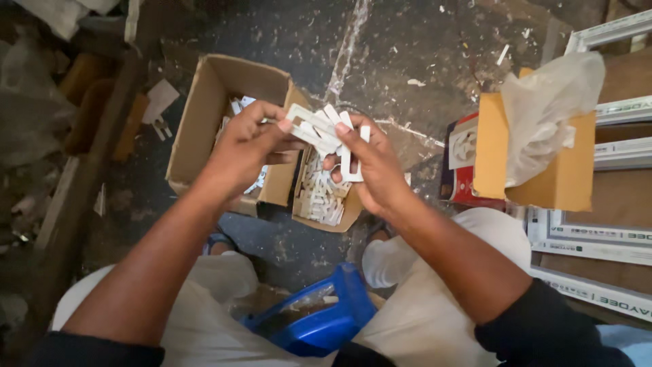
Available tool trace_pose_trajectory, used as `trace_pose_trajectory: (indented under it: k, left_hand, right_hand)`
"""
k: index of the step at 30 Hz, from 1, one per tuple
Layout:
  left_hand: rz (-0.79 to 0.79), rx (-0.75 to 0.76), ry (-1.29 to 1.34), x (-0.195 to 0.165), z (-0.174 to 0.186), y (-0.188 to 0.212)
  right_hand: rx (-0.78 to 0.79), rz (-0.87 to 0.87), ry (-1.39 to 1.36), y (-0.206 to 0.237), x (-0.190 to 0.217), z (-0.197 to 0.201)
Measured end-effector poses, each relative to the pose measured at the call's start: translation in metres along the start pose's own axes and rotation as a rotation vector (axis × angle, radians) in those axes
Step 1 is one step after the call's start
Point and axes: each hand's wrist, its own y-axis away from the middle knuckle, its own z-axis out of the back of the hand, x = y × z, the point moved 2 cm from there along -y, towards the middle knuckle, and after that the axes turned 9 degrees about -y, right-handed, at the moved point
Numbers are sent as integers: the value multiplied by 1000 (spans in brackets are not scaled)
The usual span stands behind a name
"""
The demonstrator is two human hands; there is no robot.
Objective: The person sits on a low stool and sorts small white plastic clips from one cardboard box into another. They repeatedly scoop handfuls of clips, inspect them, and transfer them between the two boxes.
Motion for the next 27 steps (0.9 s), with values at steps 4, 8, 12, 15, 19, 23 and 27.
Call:
trace_pose_trajectory:
  k: [4, 8, 12, 15, 19, 23, 27]
  left_hand:
    - [-32, -113, 55, -12, 11, 4]
    - [36, -76, 131, -8, 14, 7]
    - [22, -43, 197, 4, -1, 4]
    - [3, -98, 186, 7, 1, 2]
    - [11, -78, 204, 3, 2, 1]
    - [7, -91, 234, 3, -1, 5]
    - [1, -129, 217, 3, 7, 6]
  right_hand:
    - [-37, 26, 0, -3, 3, 2]
    - [5, 3, 6, -4, 0, 6]
    - [6, 7, -19, -3, -2, 3]
    - [-5, -12, -46, -1, 2, 2]
    - [33, 12, -41, -1, 8, 0]
    - [49, 26, -62, 1, 4, 1]
    - [16, 70, -19, -3, 2, 2]
